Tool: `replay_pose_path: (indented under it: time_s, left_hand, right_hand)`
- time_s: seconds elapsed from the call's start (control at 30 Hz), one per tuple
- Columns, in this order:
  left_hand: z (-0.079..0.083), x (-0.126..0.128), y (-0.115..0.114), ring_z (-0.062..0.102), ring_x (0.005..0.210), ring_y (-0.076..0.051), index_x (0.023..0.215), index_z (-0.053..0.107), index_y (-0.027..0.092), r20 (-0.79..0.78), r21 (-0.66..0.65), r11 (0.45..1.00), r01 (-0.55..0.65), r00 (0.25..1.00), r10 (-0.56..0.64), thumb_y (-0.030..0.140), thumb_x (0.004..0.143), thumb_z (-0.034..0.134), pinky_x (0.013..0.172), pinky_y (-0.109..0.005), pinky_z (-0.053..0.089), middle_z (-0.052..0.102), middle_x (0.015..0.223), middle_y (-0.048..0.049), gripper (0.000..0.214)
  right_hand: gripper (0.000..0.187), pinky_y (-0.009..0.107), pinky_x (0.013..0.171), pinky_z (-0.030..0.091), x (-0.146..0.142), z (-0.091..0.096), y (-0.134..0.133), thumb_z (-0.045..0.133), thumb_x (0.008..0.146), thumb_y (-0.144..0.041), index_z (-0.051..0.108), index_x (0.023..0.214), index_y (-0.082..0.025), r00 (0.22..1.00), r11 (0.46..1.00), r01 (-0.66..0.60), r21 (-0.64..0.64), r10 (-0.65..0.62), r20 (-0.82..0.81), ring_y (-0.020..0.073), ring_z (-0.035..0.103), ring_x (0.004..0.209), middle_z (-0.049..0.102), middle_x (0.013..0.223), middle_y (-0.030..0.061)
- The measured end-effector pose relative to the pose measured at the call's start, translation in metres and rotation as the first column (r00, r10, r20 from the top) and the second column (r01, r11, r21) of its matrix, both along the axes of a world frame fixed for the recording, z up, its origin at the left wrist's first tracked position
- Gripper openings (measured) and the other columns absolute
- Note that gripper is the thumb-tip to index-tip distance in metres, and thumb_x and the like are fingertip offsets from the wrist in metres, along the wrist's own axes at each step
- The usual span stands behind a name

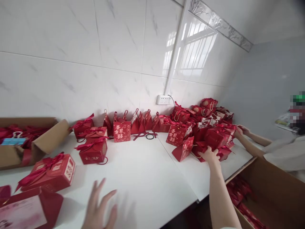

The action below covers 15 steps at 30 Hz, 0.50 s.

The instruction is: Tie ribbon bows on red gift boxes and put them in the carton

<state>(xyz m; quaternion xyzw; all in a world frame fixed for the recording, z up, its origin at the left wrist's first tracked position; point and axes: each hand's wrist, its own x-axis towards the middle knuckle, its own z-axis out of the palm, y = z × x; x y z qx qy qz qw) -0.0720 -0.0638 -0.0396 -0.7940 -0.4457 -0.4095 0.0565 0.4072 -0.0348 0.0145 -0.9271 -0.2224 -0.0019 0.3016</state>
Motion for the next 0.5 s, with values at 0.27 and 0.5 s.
replay_pose_path:
  time_s: [0.27, 0.5]
  left_hand:
    - [0.057, 0.058, -0.004, 0.030, 0.139, -0.033, 0.118, 0.057, 0.023, -0.255, -0.354, 0.892, 0.279, 0.889, -0.380, 0.020, 0.084, 0.051, 0.094, -0.043, 0.054, 0.040, 0.146, -0.0095, 0.034]
    - [0.054, 0.063, -0.008, 0.031, 0.139, -0.031, 0.122, 0.054, 0.026, -0.165, -0.532, 0.796, 0.288, 0.887, -0.431, 0.027, 0.088, 0.048, 0.098, -0.046, 0.051, 0.038, 0.148, -0.0071, 0.034]
  right_hand:
    - [0.083, 0.058, 0.097, 0.035, -0.005, 0.000, -0.020, 0.064, 0.068, -0.050, 0.037, 0.132, -0.006, 0.995, 0.985, -0.092, -0.148, 0.086, -0.046, 0.0523, 0.030, 0.131, 0.034, 0.135, 0.0389]
    - [0.099, 0.065, 0.086, 0.041, -0.069, 0.001, -0.073, 0.067, 0.060, -0.059, 0.030, 0.135, -0.005, 0.992, 0.988, -0.055, -0.144, 0.070, 0.107, 0.0573, 0.041, 0.118, 0.041, 0.125, 0.0372]
